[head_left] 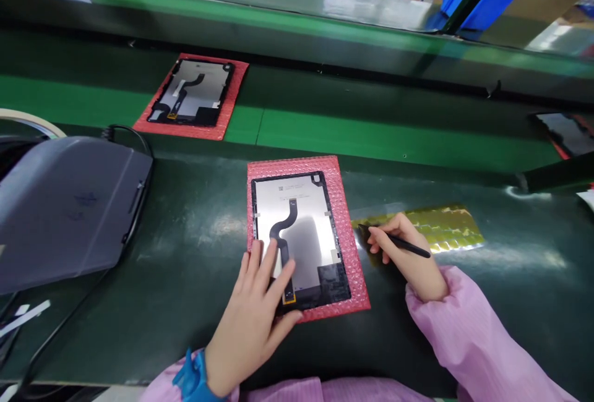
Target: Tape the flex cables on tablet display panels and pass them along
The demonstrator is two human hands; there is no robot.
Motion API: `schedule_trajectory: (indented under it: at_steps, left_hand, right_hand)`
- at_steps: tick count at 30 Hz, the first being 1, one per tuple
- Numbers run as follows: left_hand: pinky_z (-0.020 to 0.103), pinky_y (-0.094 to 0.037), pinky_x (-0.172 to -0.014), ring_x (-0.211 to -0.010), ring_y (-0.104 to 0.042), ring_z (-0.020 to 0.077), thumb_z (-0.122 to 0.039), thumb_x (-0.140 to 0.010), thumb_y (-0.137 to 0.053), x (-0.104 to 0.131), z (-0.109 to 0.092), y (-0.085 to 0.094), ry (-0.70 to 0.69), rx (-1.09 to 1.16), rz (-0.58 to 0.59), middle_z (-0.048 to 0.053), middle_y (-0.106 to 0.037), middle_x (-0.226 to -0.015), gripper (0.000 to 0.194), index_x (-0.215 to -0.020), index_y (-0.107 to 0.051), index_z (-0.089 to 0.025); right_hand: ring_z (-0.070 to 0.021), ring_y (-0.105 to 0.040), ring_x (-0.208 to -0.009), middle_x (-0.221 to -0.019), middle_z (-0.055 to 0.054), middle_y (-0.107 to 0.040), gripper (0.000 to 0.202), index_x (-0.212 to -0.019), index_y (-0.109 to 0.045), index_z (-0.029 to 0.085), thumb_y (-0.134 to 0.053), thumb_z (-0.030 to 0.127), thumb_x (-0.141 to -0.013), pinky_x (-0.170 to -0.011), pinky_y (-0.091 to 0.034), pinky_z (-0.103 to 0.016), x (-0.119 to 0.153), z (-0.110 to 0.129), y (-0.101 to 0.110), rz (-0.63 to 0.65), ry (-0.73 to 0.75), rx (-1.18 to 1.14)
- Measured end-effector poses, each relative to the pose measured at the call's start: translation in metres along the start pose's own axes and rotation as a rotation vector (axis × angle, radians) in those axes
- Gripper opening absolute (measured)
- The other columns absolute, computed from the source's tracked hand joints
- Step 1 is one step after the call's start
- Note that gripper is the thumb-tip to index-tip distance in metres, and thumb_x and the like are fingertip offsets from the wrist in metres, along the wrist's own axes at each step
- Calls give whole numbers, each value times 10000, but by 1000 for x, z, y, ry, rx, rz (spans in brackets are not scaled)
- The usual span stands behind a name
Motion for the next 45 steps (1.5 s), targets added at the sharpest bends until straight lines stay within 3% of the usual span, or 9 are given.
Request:
schedule_trajectory:
  at_steps: [2,6,12,18,21,24,29,34,45]
  left_hand:
    - [759,-452,-1063,-1573,-103,527,-438,-988,-609,2,-3,-4,-71,-91,46,195,-96,-1744,716,-1616,-351,-208]
    - [715,-516,-1023,-1522,-235,579,-541,-878,-738,4,-4,-9,-51,-154,62,232,-104,-1734,773,-1524,-493,-194]
    - [642,-518,-1066,-1531,-274,529,-514,-917,-706,10,-7,-11,10,-152,30,224,-113,-1736,725,-1524,-481,-188]
    - [656,-479,-1104,-1537,-267,522,-551,-946,-656,10,-12,-15,68,-99,10,239,-155,-1724,741,-1548,-444,-175]
    - [659,-429,-1157,-1572,-211,469,-519,-989,-607,10,-12,-10,88,22,5,219,-251,-1704,724,-1586,-370,-185]
    - [611,-408,-1202,-1598,-197,375,-371,-1038,-559,12,-9,1,108,216,-12,203,-388,-1649,655,-1603,-292,-172]
    - [522,-382,-1252,-1541,-379,254,-141,-1029,-524,20,-4,14,87,346,-19,121,-663,-1407,456,-1475,-441,-182]
    - [525,-394,-1247,-1464,-495,234,-110,-1028,-518,28,-4,11,52,340,-27,90,-736,-1278,389,-1412,-480,-160]
    - [551,-395,-1242,-1454,-508,253,-163,-1052,-527,31,-4,6,45,321,-27,68,-739,-1294,392,-1439,-470,-145]
  right_hand:
    - [-109,-620,-497,-702,-3,-729,369,-784,-565,226,-768,521,-873,-430,-499,-200,-1,1,0,1,4,-9]
    - [-136,-678,-542,-731,-24,-756,380,-770,-550,223,-789,505,-862,-399,-481,-192,-3,-1,-1,-19,12,-51]
    - [-151,-708,-541,-703,-34,-771,412,-743,-492,227,-808,463,-864,-339,-359,-164,-3,3,-3,-80,108,-185]
    - [-134,-679,-489,-678,13,-755,422,-780,-438,240,-812,406,-882,-351,-354,-159,14,8,2,-151,187,-353]
    - [-137,-664,-469,-673,18,-749,381,-808,-438,248,-785,363,-916,-356,-374,-174,41,11,-13,-103,174,-401]
    - [-129,-653,-490,-674,8,-743,331,-808,-448,245,-729,318,-967,-392,-393,-186,76,17,-41,-25,153,-416]
    - [-117,-630,-500,-734,-13,-753,303,-802,-466,238,-682,312,-1001,-406,-396,-202,115,21,-82,37,73,-385]
    - [-120,-638,-475,-710,-15,-754,280,-780,-497,233,-674,262,-995,-395,-430,-203,117,22,-94,70,110,-315]
    - [-123,-722,-578,-694,27,-749,252,-768,-543,236,-684,219,-975,-543,-568,-200,115,32,-98,77,143,-230]
Point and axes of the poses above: each hand's wrist, its own x-axis away from the middle knuckle, its own y-axis out of the back of the hand, z = x × y, the point moved 3 cm from there along -x, towards the middle knuckle
